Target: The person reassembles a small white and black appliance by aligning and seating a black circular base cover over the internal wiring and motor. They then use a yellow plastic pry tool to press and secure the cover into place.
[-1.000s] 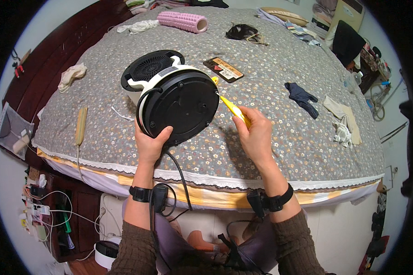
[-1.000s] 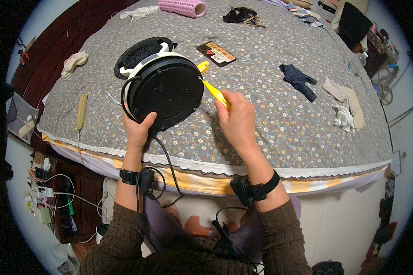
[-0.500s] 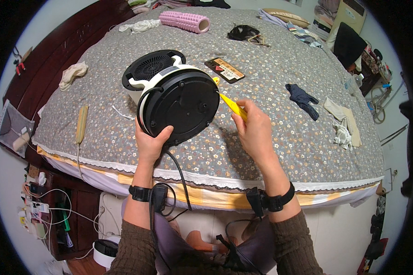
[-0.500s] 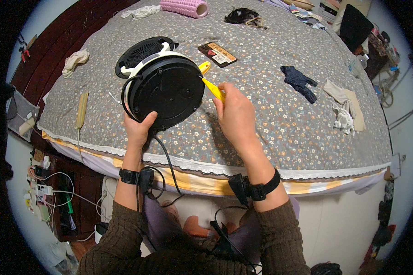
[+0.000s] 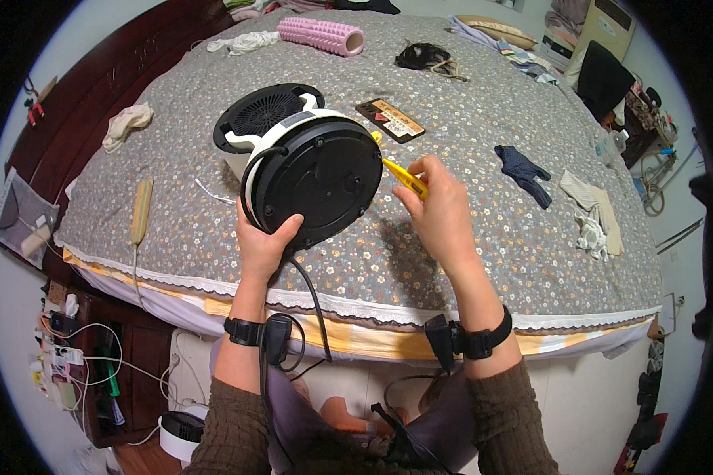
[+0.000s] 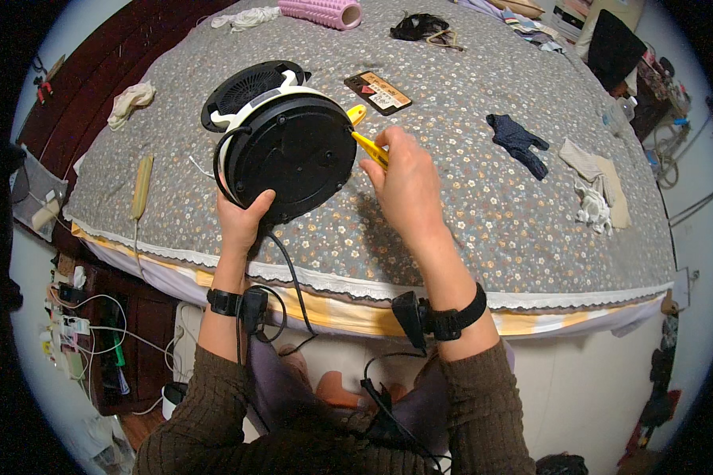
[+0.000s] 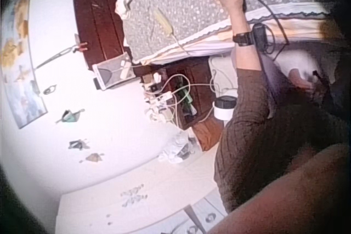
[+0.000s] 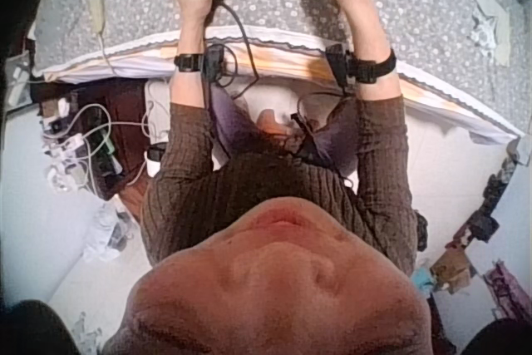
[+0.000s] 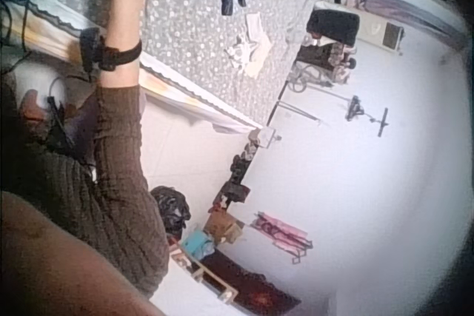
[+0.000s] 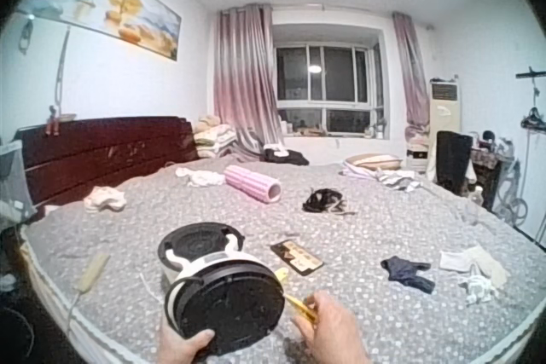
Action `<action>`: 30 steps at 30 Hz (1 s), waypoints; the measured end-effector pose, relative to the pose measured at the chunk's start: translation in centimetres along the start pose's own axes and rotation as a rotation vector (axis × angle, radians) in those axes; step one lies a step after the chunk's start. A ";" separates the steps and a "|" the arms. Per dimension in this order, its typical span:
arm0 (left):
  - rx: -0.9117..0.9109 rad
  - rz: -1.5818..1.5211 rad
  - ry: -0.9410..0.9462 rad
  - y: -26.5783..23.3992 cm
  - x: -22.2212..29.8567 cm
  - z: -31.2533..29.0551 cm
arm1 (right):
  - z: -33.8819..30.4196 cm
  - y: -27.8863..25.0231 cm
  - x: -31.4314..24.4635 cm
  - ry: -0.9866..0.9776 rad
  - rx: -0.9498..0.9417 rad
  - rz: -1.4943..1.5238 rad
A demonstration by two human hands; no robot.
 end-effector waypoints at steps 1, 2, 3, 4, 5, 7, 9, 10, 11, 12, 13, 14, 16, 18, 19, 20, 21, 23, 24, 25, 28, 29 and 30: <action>0.000 -0.001 -0.001 0.0 0.0 0.0 | 0.3 -0.1 -0.1 -0.040 0.011 -0.017; 0.001 -0.003 -0.003 0.0 0.1 0.0 | 0.6 0.3 0.9 0.065 -0.056 0.071; 0.003 -0.002 -0.005 0.0 0.1 0.0 | 0.9 0.7 1.9 0.171 -0.123 0.158; 0.005 -0.001 -0.006 0.0 0.1 0.0 | 1.1 1.2 2.9 0.291 -0.200 0.238; 0.007 -0.001 -0.012 0.0 0.0 0.1 | 1.1 1.6 3.9 0.436 -0.266 0.404; 0.014 0.021 -0.011 -0.1 0.0 -0.1 | 0.3 2.8 5.3 0.765 -0.402 0.719; 0.019 0.034 -0.004 -0.1 -0.1 0.0 | 0.7 2.5 5.1 0.662 -0.367 0.624; 0.022 0.036 0.003 -0.1 -0.1 0.0 | 0.8 2.3 4.9 0.616 -0.345 0.574; 0.025 0.041 -0.001 -0.2 -0.2 0.1 | 1.1 1.8 4.5 0.495 -0.282 0.451; 0.022 0.042 0.007 -0.2 -0.2 0.1 | 1.2 1.2 3.9 0.376 -0.218 0.328; 0.019 0.044 0.006 -0.2 -0.2 0.1 | 1.3 0.6 3.2 0.256 -0.152 0.202; 0.018 0.044 0.001 -0.2 -0.3 0.1 | 1.3 0.3 2.5 0.160 -0.114 0.130; 0.018 0.038 -0.010 -0.1 -0.3 0.0 | 1.1 -0.1 1.2 -0.004 -0.049 -0.022; 0.017 0.035 -0.014 -0.1 -0.2 0.0 | 0.8 -0.2 0.2 -0.090 -0.015 -0.095; 0.014 0.033 -0.009 -0.1 -0.1 0.0 | 0.6 -0.2 -0.2 -0.120 -0.002 -0.142; 0.014 0.030 -0.001 -0.1 -0.1 0.0 | 0.4 -0.3 -0.7 -0.152 0.010 -0.189; 0.015 0.027 -0.003 0.0 0.0 0.0 | 0.3 -0.2 -0.9 -0.153 0.016 -0.234; 0.016 0.021 -0.002 0.0 0.0 0.0 | 0.1 -0.2 -1.4 -0.173 0.042 -0.311; 0.018 0.017 -0.005 -0.1 0.0 0.0 | 0.2 0.2 -1.2 -0.137 -0.001 -0.342; 0.017 0.010 -0.005 0.0 -0.1 0.0 | 0.3 0.4 -1.0 -0.117 -0.027 -0.367; 0.018 0.023 0.001 -0.1 -0.1 0.1 | 1.0 1.0 0.3 0.039 -0.116 -0.319; 0.020 0.029 0.011 -0.2 -0.1 0.0 | 1.3 1.2 1.1 0.117 -0.160 -0.283; 0.020 0.020 0.006 -0.1 -0.2 0.0 | 1.5 1.5 2.1 0.257 -0.195 -0.035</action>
Point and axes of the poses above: each hand's wrist, its own z-axis towards the middle knuckle, its own y-axis out of the palm, x = y × z, the point moved 7 cm from there along z, towards the middle knuckle
